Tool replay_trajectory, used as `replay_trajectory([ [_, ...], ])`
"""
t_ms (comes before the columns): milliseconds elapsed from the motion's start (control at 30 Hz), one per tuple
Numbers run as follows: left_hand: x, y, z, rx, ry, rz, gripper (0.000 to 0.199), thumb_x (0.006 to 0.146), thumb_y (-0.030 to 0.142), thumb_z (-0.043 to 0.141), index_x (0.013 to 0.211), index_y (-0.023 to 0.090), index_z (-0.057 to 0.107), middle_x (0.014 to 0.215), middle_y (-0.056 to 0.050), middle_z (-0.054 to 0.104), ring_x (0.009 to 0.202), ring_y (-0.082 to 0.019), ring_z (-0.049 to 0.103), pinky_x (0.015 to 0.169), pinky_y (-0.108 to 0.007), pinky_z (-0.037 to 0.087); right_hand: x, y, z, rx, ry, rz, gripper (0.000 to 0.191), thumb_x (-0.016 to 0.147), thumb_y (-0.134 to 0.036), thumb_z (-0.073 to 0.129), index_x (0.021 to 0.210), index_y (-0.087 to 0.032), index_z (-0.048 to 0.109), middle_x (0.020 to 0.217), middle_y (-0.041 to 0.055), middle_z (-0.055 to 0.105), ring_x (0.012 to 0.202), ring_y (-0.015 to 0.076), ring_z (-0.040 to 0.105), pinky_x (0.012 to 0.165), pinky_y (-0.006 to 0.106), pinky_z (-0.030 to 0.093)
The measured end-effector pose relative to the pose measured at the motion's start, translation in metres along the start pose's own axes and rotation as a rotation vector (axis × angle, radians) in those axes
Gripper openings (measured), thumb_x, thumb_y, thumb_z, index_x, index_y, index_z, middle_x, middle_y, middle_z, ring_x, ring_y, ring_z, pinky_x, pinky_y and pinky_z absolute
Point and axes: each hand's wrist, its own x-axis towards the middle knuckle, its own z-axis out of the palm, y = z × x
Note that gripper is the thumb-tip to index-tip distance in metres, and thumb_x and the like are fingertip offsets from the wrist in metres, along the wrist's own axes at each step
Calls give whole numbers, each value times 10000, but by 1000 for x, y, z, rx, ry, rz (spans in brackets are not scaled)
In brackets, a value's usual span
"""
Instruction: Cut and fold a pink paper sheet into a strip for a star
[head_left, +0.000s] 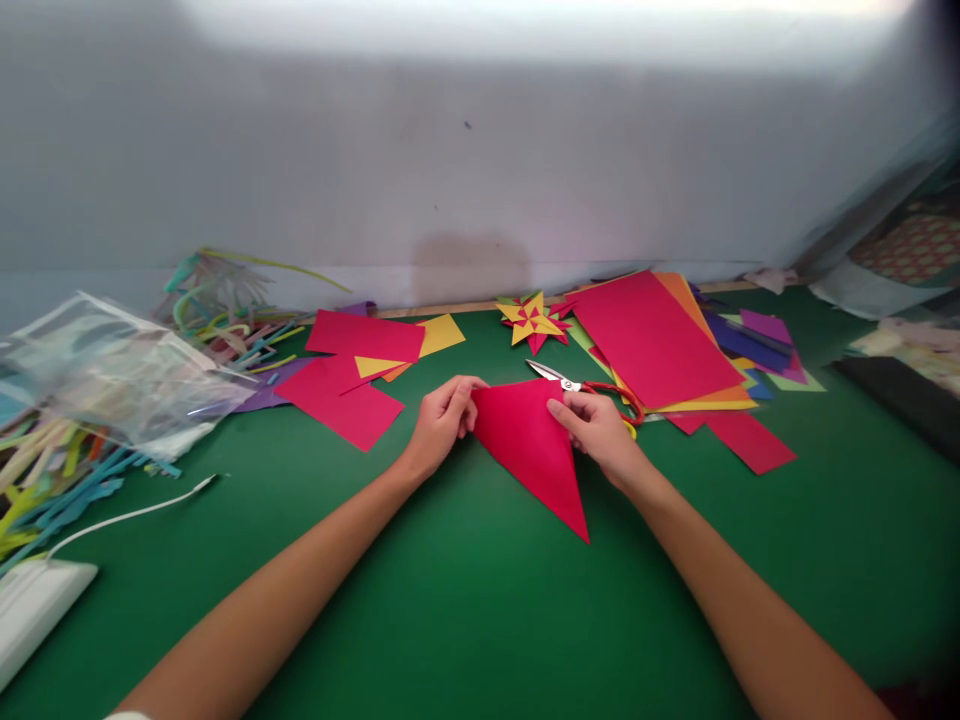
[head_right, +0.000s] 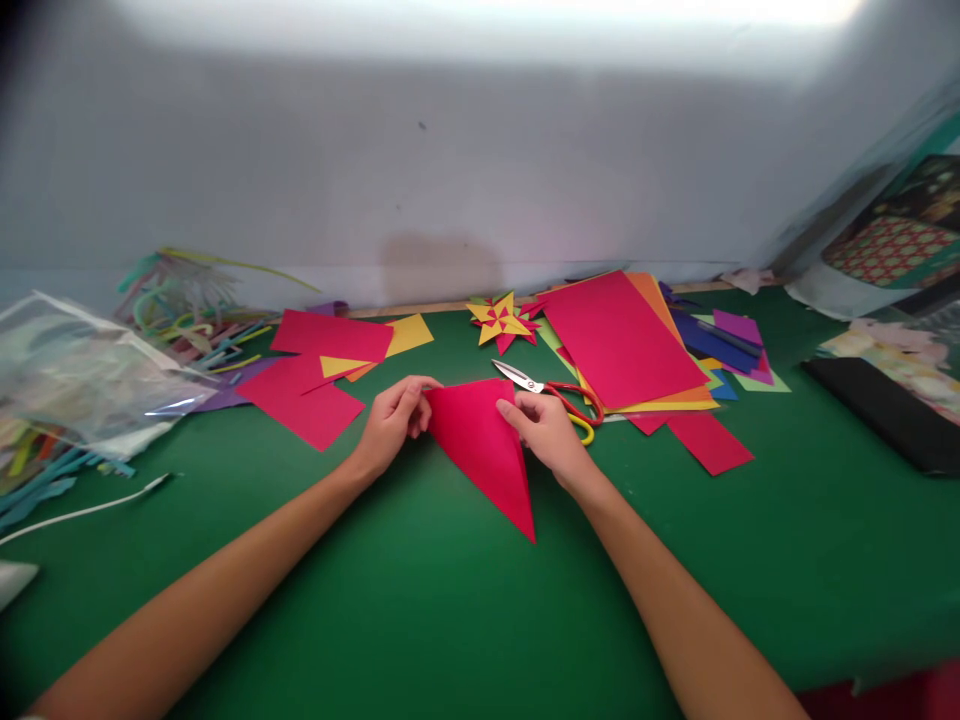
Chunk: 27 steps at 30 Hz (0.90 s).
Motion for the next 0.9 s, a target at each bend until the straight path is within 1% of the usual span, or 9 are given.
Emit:
replay_trajectory([
  [133,3,-2,-3,-76,17,15,492,1034,619,521,925,172,695,661,1,593,565,-127,535,547,-253,417,3,1,-9,75,72,41,538,867,-707,718,707,-224,543,601,-59,388,500,103,302,444,263,221],
  [200,6,0,-10,10,-15,30,559,1056,622,453,821,170,685,633,-3,563,576,-134,520,576,-264,419,5,2,-14,79,104,39,525,883,-693,709,711,-223,551,607,-56,389,508,107,291,449,267,217],
  [267,10,4,-24,212,-103,74,601,1079,587,410,748,174,694,602,-3,531,584,-139,496,606,-273,402,7,3,-19,62,133,26,520,891,-680,707,704,-224,544,607,-53,389,517,111,289,455,272,215],
  [333,14,10,-41,305,-186,79,494,1028,534,575,713,180,717,682,-29,625,651,-156,553,643,-281,405,9,4,-21,11,158,-5,525,890,-669,716,684,-223,527,610,-47,403,532,117,313,467,276,226],
  [467,14,29,-56,792,-409,251,305,1003,408,628,780,230,734,714,-34,691,643,-184,595,621,-289,389,11,6,-20,-36,127,-37,484,863,-666,731,717,-231,575,657,-18,530,595,156,451,521,287,333],
  [567,5,44,-41,903,-503,352,168,1001,263,596,944,257,754,869,-52,751,758,-215,676,684,-305,465,12,9,-16,11,75,-19,430,832,-658,750,829,-243,638,782,14,661,688,205,571,589,304,436],
  [667,-3,50,-15,841,-680,523,212,1020,251,595,1165,268,749,1166,-94,761,1106,-280,704,974,-397,531,12,12,-13,23,71,-13,413,812,-634,776,813,-256,610,773,15,669,707,223,606,609,316,476],
  [800,-8,38,11,795,-764,612,354,1093,322,502,1400,264,668,1498,-89,650,1478,-312,514,1243,-497,391,14,13,-14,41,103,-47,340,852,-559,771,959,-247,691,910,54,738,867,263,682,735,357,556],
  [900,-10,23,17,856,-775,604,448,1102,381,492,1534,282,560,1653,-66,493,1589,-304,369,1321,-525,265,17,9,-26,46,330,-140,370,868,-489,778,1138,-244,712,1153,90,745,975,244,695,793,348,575],
])
